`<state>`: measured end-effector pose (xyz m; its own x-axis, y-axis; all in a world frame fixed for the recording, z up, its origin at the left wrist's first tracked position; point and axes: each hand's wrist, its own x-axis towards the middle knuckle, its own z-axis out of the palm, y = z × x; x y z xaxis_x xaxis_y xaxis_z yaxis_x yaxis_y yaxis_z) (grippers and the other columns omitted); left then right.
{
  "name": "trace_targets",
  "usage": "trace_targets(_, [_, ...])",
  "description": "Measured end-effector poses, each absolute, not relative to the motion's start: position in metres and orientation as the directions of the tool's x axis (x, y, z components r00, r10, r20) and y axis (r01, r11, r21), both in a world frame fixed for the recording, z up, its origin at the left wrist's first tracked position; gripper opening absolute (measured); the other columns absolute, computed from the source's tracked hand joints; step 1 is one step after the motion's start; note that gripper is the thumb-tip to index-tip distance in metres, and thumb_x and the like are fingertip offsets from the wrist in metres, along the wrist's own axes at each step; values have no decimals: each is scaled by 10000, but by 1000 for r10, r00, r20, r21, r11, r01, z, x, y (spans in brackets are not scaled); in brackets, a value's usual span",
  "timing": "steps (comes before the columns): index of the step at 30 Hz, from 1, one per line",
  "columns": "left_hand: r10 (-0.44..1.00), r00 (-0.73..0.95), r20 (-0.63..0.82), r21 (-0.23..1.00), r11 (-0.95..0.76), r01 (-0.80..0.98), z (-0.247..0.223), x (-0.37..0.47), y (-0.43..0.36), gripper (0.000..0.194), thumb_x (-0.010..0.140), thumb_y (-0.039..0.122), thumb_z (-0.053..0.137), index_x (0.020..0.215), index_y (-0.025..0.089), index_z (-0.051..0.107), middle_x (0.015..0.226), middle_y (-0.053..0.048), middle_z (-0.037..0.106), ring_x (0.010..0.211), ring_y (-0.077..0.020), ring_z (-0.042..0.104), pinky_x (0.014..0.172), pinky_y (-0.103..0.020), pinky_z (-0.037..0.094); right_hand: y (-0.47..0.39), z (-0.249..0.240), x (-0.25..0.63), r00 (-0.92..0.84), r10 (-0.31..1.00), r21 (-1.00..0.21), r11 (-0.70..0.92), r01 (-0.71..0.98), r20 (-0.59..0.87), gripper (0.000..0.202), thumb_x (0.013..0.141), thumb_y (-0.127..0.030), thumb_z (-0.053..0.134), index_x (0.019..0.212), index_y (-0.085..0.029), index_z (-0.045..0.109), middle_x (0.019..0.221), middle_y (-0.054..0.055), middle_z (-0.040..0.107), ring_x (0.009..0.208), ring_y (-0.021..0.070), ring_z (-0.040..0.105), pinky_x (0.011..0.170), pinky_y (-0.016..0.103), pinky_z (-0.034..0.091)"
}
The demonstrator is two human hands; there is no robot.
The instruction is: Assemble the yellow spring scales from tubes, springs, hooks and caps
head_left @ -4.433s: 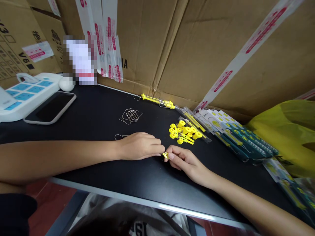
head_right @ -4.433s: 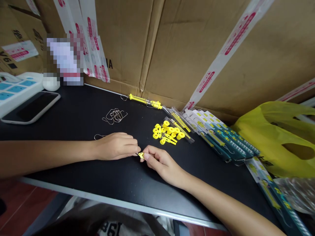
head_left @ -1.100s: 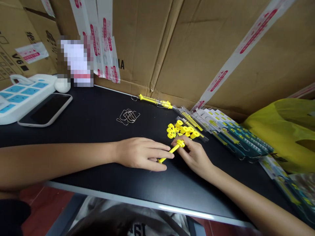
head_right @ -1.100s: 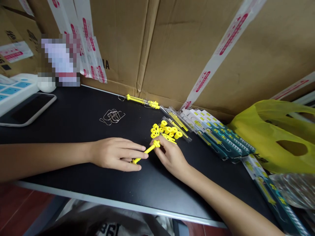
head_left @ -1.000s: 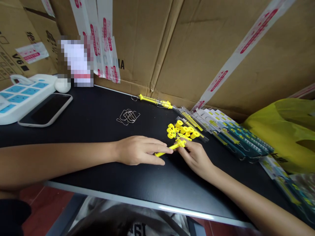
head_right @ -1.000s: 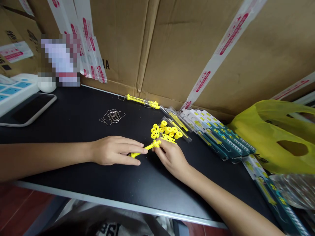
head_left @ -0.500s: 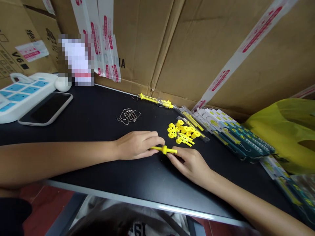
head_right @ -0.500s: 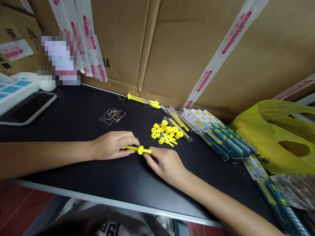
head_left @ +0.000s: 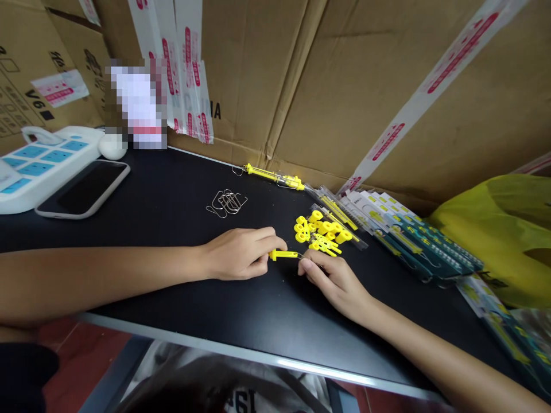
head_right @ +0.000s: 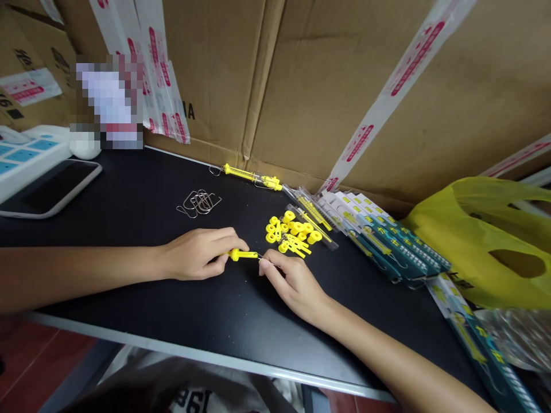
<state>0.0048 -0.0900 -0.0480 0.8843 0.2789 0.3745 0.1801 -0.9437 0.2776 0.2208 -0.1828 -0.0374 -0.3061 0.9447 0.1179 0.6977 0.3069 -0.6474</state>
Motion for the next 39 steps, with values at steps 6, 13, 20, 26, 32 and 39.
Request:
trace_targets(6, [307, 885, 350, 298, -932, 206, -46, 6, -90, 233, 885, 246, 390, 1026, 163, 556, 914, -21, 537, 756, -131, 538, 713, -228, 418, -183, -39, 223, -263, 959, -763, 246, 598, 102, 348, 958, -376, 358, 739, -176, 541, 558, -40, 426, 505, 95, 398, 522, 227, 329])
trace_targets(13, [320, 868, 379, 353, -917, 185, -47, 5, -86, 270, 930, 218, 308, 946, 152, 569, 836, -14, 573, 761, -129, 529, 747, -236, 396, -182, -40, 226, -147, 977, -863, 206, 462, 154, 405, 943, -417, 384, 666, -172, 548, 501, -38, 426, 459, 86, 378, 472, 226, 297])
trace_targets(20, [319, 846, 427, 388, -910, 147, -47, 6, -86, 266, 937, 234, 318, 964, 148, 568, 883, -24, 606, 807, -139, 545, 786, -252, 398, -181, -44, 226, -117, 991, -953, 98, 287, 67, 451, 920, -484, 398, 629, -170, 538, 506, -27, 434, 437, 80, 365, 406, 214, 235])
trace_targets(26, [464, 760, 454, 582, -801, 141, -48, 5, -84, 293, 964, 267, 290, 989, 156, 560, 820, -8, 598, 753, -113, 557, 723, -225, 416, -180, -46, 228, -93, 995, -973, 61, 224, 42, 476, 905, -504, 419, 603, -159, 547, 531, -19, 443, 435, 70, 371, 396, 209, 217])
trace_targets(32, [577, 705, 413, 718, -682, 138, -48, 5, -80, 326, 975, 319, 272, 964, 147, 550, 754, 10, 572, 657, -89, 541, 624, -197, 413, -178, -49, 228, -79, 997, -983, 40, 177, 26, 487, 904, -487, 434, 565, -153, 539, 541, -15, 438, 438, 67, 366, 391, 210, 197])
trace_targets(39, [155, 851, 501, 246, -969, 31, -49, 5, -91, 341, 885, 441, 488, 1056, 152, 547, 904, -34, 617, 798, -147, 567, 725, -243, 419, -182, -44, 220, -142, 990, -962, 14, 271, -26, 497, 886, -515, 445, 556, -154, 532, 516, -21, 435, 433, 67, 372, 397, 208, 217])
